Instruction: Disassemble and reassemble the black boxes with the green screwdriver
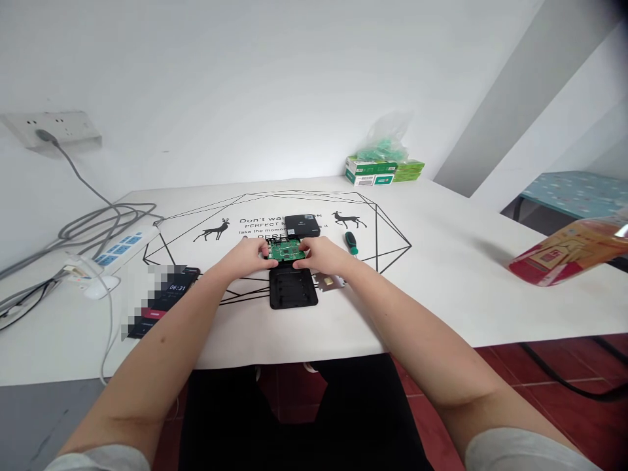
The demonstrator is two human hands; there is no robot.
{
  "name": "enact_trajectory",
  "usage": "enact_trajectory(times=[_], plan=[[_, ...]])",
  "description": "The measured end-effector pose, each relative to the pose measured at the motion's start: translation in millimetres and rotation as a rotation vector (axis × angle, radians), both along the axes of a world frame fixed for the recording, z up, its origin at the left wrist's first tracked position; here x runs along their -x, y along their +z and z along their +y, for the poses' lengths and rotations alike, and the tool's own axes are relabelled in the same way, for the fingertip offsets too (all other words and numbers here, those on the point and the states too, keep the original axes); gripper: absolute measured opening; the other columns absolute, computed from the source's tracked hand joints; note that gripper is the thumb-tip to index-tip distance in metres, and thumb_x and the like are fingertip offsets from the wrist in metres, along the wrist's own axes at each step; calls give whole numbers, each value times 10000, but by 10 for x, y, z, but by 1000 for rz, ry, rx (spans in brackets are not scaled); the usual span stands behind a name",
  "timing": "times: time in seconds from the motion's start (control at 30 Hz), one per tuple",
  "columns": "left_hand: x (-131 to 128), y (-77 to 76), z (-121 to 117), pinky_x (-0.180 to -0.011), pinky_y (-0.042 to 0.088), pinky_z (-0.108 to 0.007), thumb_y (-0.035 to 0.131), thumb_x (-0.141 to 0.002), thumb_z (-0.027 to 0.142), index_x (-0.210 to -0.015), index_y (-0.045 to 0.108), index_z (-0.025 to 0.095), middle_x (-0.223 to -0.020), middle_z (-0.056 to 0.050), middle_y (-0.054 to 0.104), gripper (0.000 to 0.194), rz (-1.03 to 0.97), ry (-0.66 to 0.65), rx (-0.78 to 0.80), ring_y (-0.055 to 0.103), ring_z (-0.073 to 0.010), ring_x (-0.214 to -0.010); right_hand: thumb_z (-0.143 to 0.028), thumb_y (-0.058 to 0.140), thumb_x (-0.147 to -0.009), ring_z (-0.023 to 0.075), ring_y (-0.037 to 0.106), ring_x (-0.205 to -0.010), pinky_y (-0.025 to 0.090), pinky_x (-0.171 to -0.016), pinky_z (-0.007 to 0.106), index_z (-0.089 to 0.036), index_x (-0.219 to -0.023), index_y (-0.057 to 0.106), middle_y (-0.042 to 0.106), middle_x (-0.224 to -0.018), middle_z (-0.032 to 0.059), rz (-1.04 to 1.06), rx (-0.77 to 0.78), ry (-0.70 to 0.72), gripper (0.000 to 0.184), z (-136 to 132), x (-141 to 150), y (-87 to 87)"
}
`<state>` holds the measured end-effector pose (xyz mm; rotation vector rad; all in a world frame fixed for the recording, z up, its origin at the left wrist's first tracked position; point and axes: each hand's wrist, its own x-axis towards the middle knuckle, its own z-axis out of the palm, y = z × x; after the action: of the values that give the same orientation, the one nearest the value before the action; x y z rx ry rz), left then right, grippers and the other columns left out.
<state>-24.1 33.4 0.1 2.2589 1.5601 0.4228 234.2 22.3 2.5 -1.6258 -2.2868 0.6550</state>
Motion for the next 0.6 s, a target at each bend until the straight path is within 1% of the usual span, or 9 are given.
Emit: enact_trajectory(times=[0.1, 0.23, 0.43, 0.6], plan=[[2, 13, -6, -695, 485, -359, 804, -748, 540, -807, 588, 263, -971, -44, 770, 356, 1, 2, 1, 695, -289, -883, -374, 835, -919, 245, 736, -934, 489, -747, 307, -199, -1074, 725, 806, -1054, 104, -29, -30, 3, 259, 0, 12, -13], [9, 29, -15, -675, 471, -350, 796, -744, 538, -823, 605, 263, -923, -30, 759, 343, -10, -11, 12, 677, -268, -824, -397, 798, -954, 253, 745, -953, 489, -736, 312, -196, -1041, 738, 822, -1096, 124, -48, -48, -19, 227, 12, 22, -40], [23, 27, -3, -710, 484, -358, 785, -746, 522, -854, 638, 263, -931, -36, 750, 317, -15, -11, 23, 697, -287, -886, -440, 787, -961, 260, 737, -893, 481, -704, 328, -199, -924, 762, 829, -1011, 127, -65, -32, -41, 244, 5, 39, -23], [22, 21, 4, -728, 492, -354, 801, -744, 495, -841, 635, 260, -937, -32, 747, 303, -26, -15, 28, 699, -286, -910, -438, 789, -971, 255, 739, -880, 478, -710, 320, -197, -896, 782, 829, -987, 128, -88, -33, -35, 253, -9, 52, 0]])
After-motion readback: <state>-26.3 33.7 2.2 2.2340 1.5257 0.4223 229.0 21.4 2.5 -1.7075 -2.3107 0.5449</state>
